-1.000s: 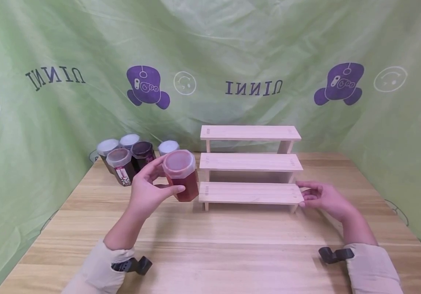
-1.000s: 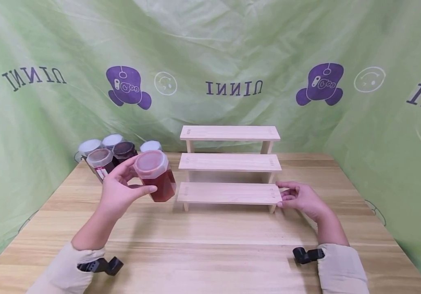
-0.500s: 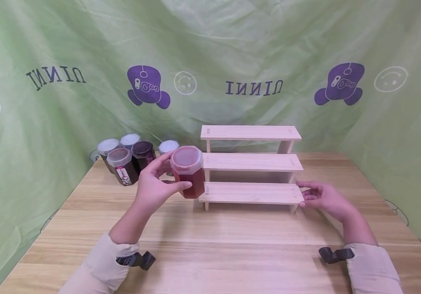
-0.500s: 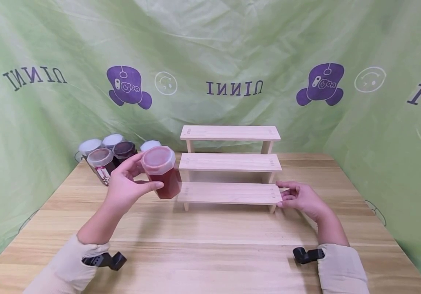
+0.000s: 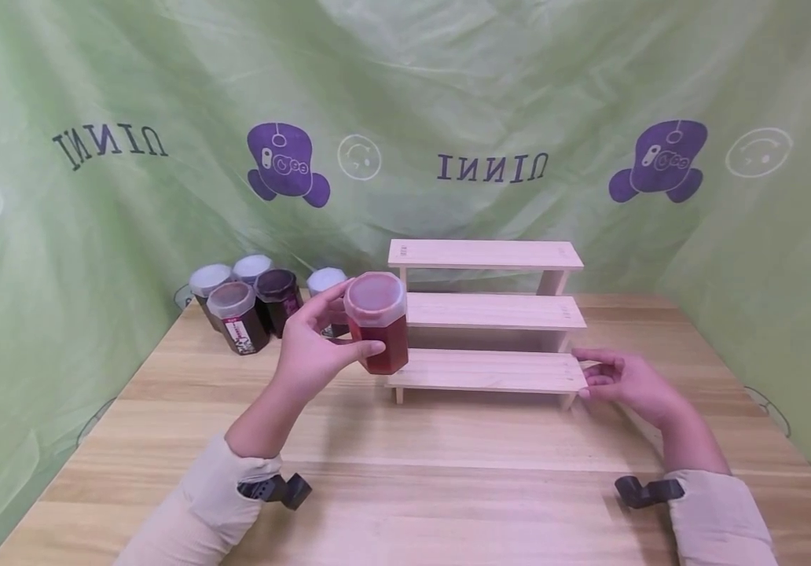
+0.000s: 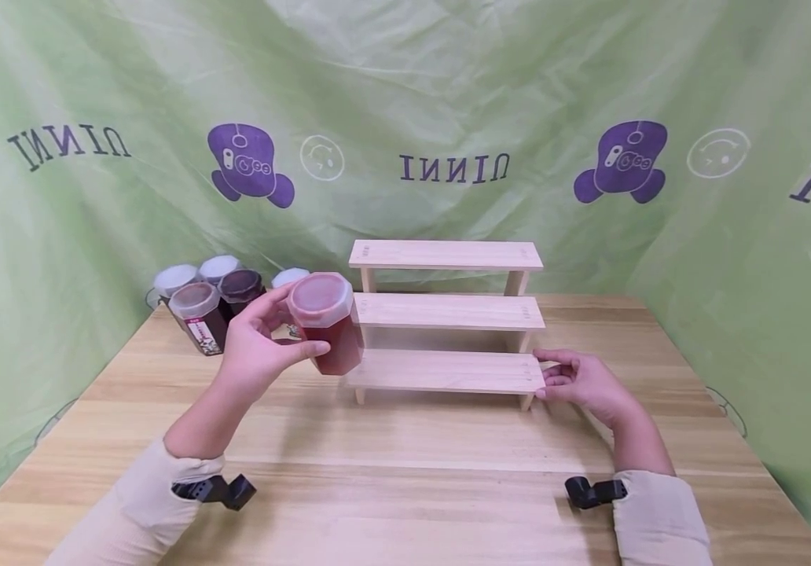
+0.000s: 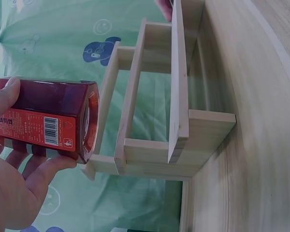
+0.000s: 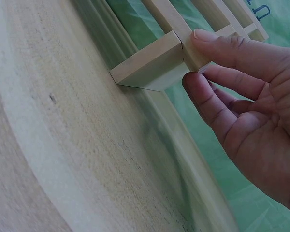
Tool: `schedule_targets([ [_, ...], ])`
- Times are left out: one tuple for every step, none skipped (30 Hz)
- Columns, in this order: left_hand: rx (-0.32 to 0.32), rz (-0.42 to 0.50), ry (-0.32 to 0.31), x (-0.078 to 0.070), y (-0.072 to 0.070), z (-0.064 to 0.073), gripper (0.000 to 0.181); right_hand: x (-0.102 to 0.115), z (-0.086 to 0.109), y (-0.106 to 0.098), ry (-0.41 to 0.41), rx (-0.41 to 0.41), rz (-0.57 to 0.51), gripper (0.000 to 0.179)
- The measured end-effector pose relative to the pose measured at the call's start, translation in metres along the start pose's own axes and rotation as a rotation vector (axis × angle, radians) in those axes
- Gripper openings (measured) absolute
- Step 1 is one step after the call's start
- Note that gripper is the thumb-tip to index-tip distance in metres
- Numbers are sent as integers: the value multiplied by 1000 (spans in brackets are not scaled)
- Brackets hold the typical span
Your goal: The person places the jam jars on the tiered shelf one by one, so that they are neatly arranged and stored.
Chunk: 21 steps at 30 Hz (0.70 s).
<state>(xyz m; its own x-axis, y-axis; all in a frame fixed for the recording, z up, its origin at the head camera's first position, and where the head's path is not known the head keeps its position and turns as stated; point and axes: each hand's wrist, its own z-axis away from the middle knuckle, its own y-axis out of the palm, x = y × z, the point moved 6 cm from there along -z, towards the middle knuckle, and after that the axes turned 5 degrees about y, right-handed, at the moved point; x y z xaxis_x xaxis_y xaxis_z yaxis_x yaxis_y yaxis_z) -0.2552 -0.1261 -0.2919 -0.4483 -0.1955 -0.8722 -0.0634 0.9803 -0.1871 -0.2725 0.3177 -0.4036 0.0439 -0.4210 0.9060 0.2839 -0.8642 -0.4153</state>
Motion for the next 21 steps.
schedule_targets([
  [2, -1, 0, -1, 1, 0, 84, 1, 0, 0, 0, -1, 1, 74],
  [4, -2, -1, -2, 2, -1, 84, 2, 1, 0, -1, 1, 1, 74],
  [6, -3, -2, -2, 3, -1, 83, 3, 1, 0, -1, 2, 0, 74],
  [8, -4, -2, -3, 4, -2, 83, 3, 2, 0, -2, 3, -3, 74],
  [10, -3, -3, -3, 5, -3, 83, 4, 2, 1, 1, 3, -9, 74],
  [13, 2, -5, -4, 7, -3, 83, 4, 2, 1, 0, 5, -11, 74],
  [13, 4, -4, -4, 8, -4, 83, 5, 3, 1, -1, 8, -10, 74],
  [14, 8, -5, -5, 9, -4, 83, 5, 3, 1, 2, 5, -10, 74],
  [14, 12, -6, -5, 10, -4, 83, 5, 3, 1, 1, 5, -9, 74],
  [15, 17, -5, -5, 11, -5, 82, 4, 3, 1, 0, 4, -7, 74],
  [15, 21, -7, -5, 12, -5, 82, 4, 2, 1, 1, 2, -6, 74],
  [17, 25, -9, -5, 14, -5, 82, 4, 2, 1, 0, 1, -3, 74],
  [19, 27, -10, -6, 15, -6, 82, 3, 2, 1, -1, 1, -3, 74],
  [23, 29, -11, -5, 16, -6, 82, 3, 2, 1, -1, 1, -2, 74],
  [26, 30, -13, -5, 18, -6, 82, 3, 2, 1, -4, 3, -3, 74],
  [29, 30, -13, -5, 19, -7, 81, 3, 2, 1, -3, 3, -3, 74],
  [33, 31, -15, -6, 20, -7, 81, 3, 2, 1, -3, 5, -6, 74],
  [37, 35, -16, -6, 22, -8, 81, 3, 2, 1, -6, 9, -6, 74],
  [40, 37, -16, -6, 23, -8, 81, 3, 2, 1, -6, 8, -6, 74],
  [41, 37, -18, -6, 24, -9, 81, 3, 2, 1, -6, 9, -7, 74],
  [43, 40, -20, -7, 26, -10, 81, 3, 2, 1, -7, 10, -9, 74],
])
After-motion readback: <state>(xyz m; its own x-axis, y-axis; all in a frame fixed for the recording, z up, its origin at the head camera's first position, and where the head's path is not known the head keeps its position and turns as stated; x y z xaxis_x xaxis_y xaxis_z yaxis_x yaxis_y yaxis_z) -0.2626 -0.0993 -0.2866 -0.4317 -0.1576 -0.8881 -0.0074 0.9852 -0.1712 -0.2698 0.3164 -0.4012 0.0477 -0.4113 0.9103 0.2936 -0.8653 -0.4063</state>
